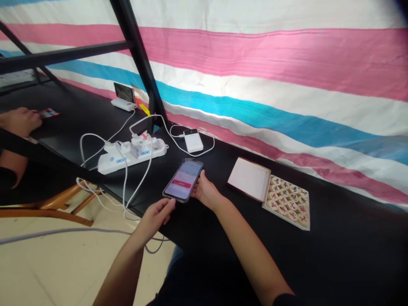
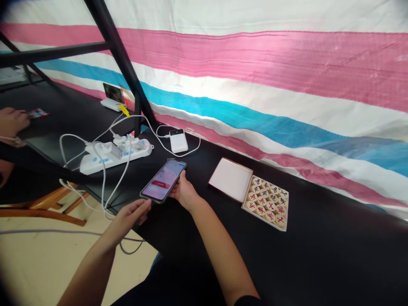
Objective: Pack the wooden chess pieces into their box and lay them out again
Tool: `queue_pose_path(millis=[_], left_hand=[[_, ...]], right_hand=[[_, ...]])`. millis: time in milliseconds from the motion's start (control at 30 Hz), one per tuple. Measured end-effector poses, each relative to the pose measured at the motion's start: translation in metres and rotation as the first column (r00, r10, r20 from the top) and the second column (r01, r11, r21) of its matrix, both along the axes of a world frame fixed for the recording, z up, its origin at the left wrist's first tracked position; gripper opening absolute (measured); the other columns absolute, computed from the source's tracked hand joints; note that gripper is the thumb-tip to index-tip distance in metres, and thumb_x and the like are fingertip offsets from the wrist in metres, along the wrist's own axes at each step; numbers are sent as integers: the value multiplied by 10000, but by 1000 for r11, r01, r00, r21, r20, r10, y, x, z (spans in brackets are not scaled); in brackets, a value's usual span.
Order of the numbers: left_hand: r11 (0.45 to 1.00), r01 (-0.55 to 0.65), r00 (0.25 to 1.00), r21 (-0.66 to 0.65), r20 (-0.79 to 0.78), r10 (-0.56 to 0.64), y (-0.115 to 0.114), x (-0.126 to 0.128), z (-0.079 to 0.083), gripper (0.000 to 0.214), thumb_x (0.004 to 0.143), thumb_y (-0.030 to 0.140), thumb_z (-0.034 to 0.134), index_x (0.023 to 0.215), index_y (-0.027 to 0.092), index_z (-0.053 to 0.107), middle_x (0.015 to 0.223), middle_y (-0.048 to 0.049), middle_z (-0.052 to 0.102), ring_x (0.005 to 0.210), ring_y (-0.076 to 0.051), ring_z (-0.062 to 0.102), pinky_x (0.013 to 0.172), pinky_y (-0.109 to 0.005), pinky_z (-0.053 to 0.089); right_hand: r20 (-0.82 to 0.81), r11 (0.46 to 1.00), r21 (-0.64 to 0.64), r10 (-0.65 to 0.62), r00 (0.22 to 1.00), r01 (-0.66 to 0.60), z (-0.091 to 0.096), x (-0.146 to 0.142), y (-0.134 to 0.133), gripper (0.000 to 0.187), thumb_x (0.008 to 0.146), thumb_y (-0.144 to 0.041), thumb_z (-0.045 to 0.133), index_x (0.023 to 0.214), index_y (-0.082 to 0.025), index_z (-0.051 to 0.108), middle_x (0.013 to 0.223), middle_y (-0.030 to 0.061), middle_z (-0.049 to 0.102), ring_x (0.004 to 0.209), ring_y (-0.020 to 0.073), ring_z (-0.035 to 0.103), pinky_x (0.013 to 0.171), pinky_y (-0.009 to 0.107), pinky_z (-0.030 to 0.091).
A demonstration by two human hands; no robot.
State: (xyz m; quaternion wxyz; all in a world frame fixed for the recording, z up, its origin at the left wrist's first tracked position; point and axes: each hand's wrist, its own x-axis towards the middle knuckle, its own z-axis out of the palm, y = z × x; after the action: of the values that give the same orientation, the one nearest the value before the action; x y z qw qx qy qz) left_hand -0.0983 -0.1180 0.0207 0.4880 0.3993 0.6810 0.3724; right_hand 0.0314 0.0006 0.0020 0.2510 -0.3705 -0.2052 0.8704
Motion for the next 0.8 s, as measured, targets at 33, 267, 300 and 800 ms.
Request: queue_pose_path(millis=[33, 267, 300, 800], left_hand=[[1000, -6, 998, 6, 55, 6, 1, 4, 1, 382, 754, 522, 511, 656, 153, 492, 510, 68, 353, 442, -73, 364, 445, -202, 280], [998, -24, 968, 62, 251, 8, 2, 10, -3, 333, 779, 458, 536, 702, 134, 527, 579, 51, 387, 476, -68, 381, 468, -211, 306], [997, -21, 964, 68, 265, 2, 1, 10, -4, 330, 783, 453, 536, 703, 134, 526, 584, 49, 389, 481, -67, 383, 472, -212, 308], [1000, -21, 855, -18, 518, 27, 1, 43, 4, 419, 768, 583, 472, 673, 194, 348, 529, 106, 243, 347, -5, 119, 283, -103, 83]], right_hand=[[-41, 999, -35, -35, 999, 34, -1, -4, -2, 573, 905, -488, 152, 967, -91, 560, 850, 141, 669, 848, 192, 641, 823, 420, 475], [-275, 996, -90, -47, 960, 22, -4, -19, -12, 716, 855, -595, 72, 1099, -97, 525, 992, 140, 650, 980, 208, 595, 919, 433, 404], [-302, 997, -77, -29, 953, 6, -2, -19, -13, 750, 846, -606, 46, 1106, -86, 521, 988, 149, 650, 976, 213, 596, 924, 440, 396], [-248, 995, -82, -77, 966, 58, 20, -12, -9, 787, 774, -714, 127, 1020, -95, 545, 820, 135, 661, 769, 245, 638, 770, 483, 481]])
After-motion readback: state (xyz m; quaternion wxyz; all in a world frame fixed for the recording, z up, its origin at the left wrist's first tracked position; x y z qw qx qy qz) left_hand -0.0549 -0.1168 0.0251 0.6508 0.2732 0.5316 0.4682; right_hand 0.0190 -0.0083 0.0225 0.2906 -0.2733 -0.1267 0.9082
